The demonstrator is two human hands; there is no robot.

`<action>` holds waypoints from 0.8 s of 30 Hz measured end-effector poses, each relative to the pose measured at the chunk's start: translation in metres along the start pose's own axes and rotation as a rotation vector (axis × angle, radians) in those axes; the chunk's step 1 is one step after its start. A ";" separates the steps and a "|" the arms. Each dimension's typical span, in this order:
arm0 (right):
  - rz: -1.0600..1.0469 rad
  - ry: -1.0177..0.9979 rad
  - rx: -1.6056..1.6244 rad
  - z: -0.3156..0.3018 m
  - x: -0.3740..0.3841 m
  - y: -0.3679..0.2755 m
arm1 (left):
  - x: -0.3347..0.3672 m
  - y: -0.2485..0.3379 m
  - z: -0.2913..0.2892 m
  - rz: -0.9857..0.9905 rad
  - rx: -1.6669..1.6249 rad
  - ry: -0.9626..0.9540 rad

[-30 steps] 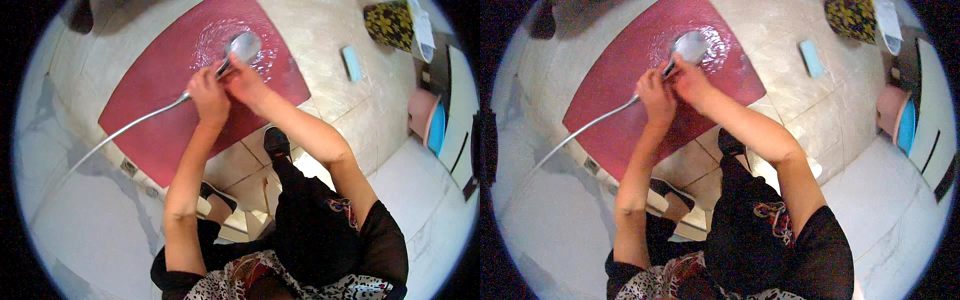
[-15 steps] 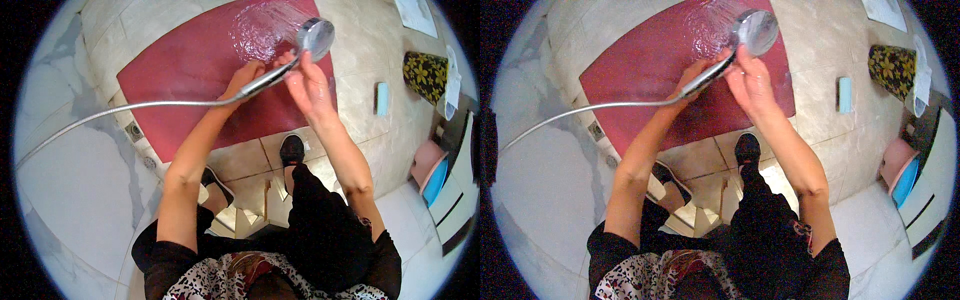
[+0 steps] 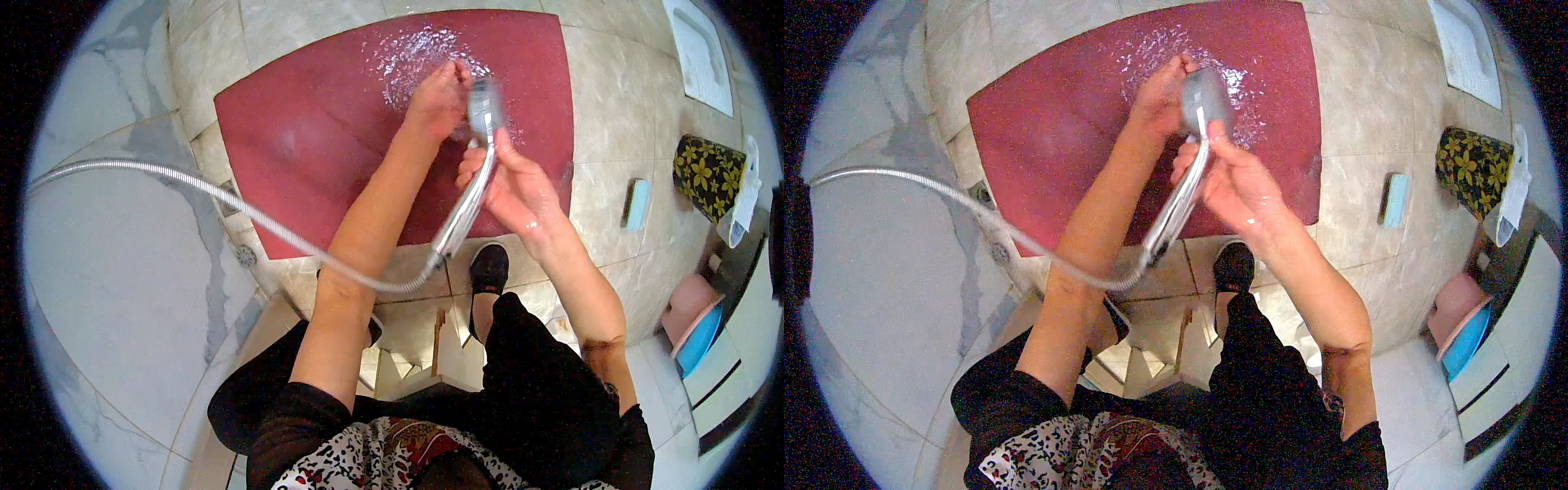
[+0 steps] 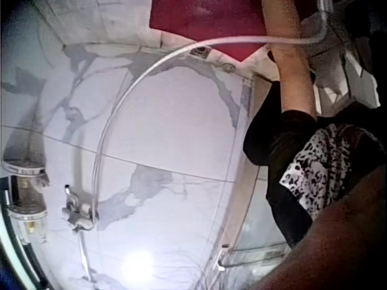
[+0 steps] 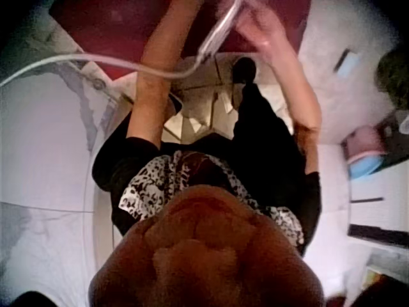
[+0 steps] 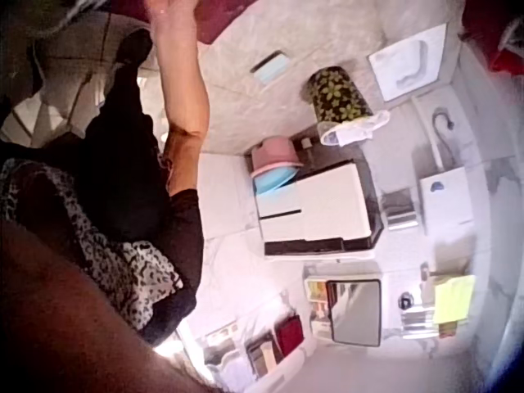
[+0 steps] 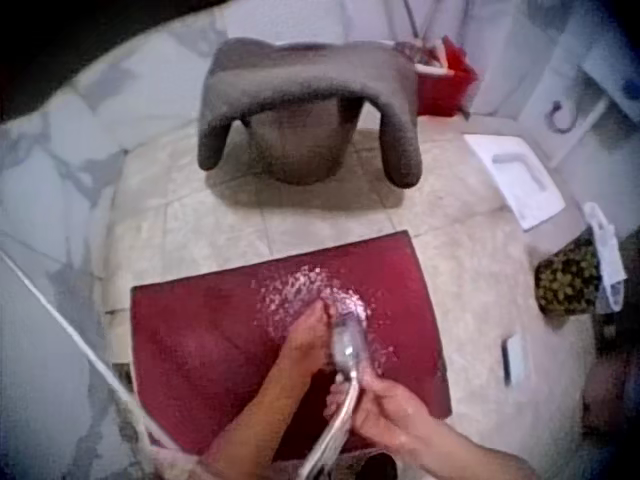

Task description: The person cleans rugs by spraying them with water from a handheld shower head and scrubbing the surfaces with a sponge on a tiled floor.

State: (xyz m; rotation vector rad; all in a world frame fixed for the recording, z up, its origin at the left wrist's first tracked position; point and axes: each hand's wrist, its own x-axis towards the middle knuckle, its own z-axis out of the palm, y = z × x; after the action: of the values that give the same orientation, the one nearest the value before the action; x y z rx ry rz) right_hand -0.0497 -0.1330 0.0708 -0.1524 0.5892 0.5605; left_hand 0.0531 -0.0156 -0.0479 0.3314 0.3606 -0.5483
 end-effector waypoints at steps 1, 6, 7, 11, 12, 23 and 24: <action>0.012 0.066 -0.039 0.005 0.001 0.005 | -0.005 0.000 0.004 -0.017 0.117 0.024; 0.028 0.092 -0.201 0.019 0.021 0.018 | -0.013 0.012 -0.010 -0.067 0.191 0.320; 0.074 0.021 -0.199 0.019 0.027 0.020 | -0.014 0.015 -0.019 -0.116 0.182 0.330; 0.103 -0.109 -0.299 0.026 0.058 0.011 | -0.020 0.019 -0.049 0.112 0.343 -0.030; 0.102 -0.152 -0.378 0.032 0.066 0.010 | -0.022 0.022 -0.066 0.308 0.748 -0.087; -0.449 0.114 -0.180 -0.042 0.006 -0.058 | -0.124 0.149 -0.130 0.520 2.806 0.748; -0.448 0.113 -0.166 -0.056 -0.003 -0.062 | -0.135 0.159 -0.142 0.513 2.758 0.986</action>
State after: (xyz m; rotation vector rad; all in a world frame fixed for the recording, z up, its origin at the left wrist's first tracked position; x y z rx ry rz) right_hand -0.0453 -0.2028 0.0245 -0.4626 0.5954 0.1654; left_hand -0.0001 0.2287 -0.0847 3.3034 0.1584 0.0948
